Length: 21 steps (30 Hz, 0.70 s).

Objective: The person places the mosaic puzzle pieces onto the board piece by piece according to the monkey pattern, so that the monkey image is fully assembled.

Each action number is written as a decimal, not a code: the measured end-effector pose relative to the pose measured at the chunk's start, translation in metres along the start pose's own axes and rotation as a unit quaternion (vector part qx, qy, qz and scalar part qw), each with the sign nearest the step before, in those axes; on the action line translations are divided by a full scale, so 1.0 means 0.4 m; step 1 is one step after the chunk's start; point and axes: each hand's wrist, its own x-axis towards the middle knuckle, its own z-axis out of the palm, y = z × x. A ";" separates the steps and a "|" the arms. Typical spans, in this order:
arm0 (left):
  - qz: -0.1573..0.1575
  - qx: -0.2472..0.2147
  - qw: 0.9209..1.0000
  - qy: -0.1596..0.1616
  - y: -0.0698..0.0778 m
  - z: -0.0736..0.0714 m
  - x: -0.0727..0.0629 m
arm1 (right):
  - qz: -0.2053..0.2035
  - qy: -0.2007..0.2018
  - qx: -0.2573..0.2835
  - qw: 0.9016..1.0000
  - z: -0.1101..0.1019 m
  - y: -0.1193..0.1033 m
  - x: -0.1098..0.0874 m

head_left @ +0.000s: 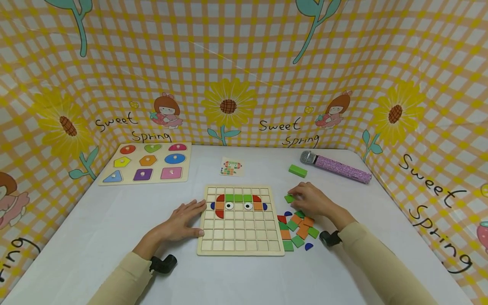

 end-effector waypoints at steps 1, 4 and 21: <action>-0.002 -0.001 1.000 0.000 0.000 0.001 0.000 | -0.002 0.000 -0.002 1.000 0.000 0.002 0.002; -0.002 0.000 1.000 0.002 0.000 0.002 0.000 | -0.011 0.001 -0.006 1.000 0.000 0.007 0.008; -0.004 0.004 1.000 0.000 -0.006 0.004 0.002 | -0.017 0.015 -0.008 1.000 -0.006 0.003 -0.003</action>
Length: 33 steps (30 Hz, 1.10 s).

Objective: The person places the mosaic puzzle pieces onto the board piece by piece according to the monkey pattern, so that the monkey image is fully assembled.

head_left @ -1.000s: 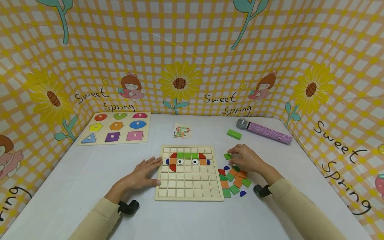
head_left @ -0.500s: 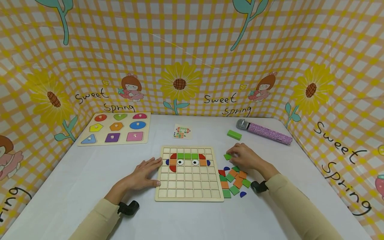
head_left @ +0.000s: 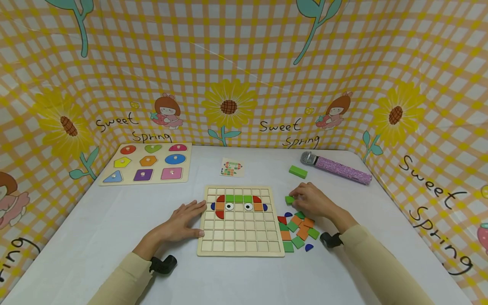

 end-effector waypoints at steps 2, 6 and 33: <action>0.000 -0.001 1.000 0.000 0.001 0.000 0.000 | 0.002 0.007 0.003 1.000 -0.004 -0.011 -0.008; 0.002 -0.002 1.000 0.000 0.002 -0.003 0.000 | 0.003 0.023 0.014 1.000 -0.009 -0.046 -0.028; 0.017 -0.010 1.000 0.013 0.007 0.000 -0.006 | -0.087 0.079 -0.015 0.993 0.096 -0.336 -0.007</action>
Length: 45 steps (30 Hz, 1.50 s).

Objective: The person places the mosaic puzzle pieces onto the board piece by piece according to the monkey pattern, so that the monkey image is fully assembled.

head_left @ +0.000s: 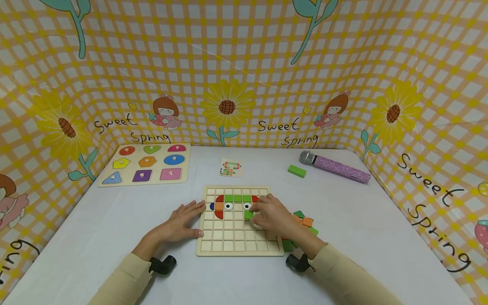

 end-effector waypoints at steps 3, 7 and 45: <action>-0.002 0.003 1.000 -0.001 -0.001 0.000 0.001 | -0.002 0.006 -0.006 1.000 0.015 -0.020 0.017; -0.011 0.007 1.000 -0.008 -0.001 -0.002 0.002 | 0.002 0.008 -0.006 1.000 0.032 -0.040 0.037; -0.011 0.006 1.000 -0.010 -0.002 -0.001 0.004 | 0.020 -0.025 -0.030 0.999 0.095 -0.072 0.097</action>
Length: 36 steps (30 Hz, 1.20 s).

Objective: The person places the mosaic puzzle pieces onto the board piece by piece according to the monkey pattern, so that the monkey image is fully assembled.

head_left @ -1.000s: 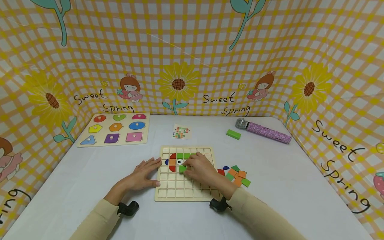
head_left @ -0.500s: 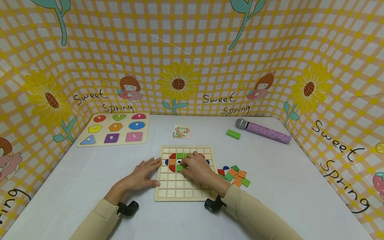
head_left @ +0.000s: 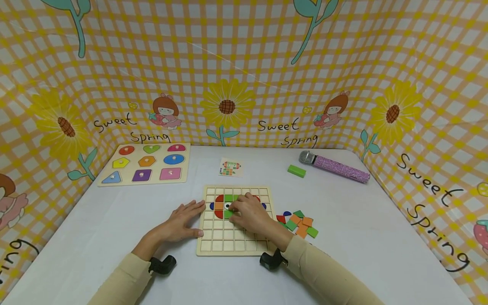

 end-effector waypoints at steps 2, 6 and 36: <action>-0.001 -0.002 1.000 -0.001 -0.002 0.001 0.001 | 0.001 0.000 0.004 1.000 -0.002 -0.001 -0.001; 0.003 -0.004 1.000 0.000 -0.002 0.001 0.000 | 0.001 0.009 0.020 1.000 -0.014 -0.004 -0.005; 0.002 0.000 1.000 0.002 -0.001 -0.001 -0.001 | -0.029 -0.051 0.043 0.997 -0.172 0.234 -0.221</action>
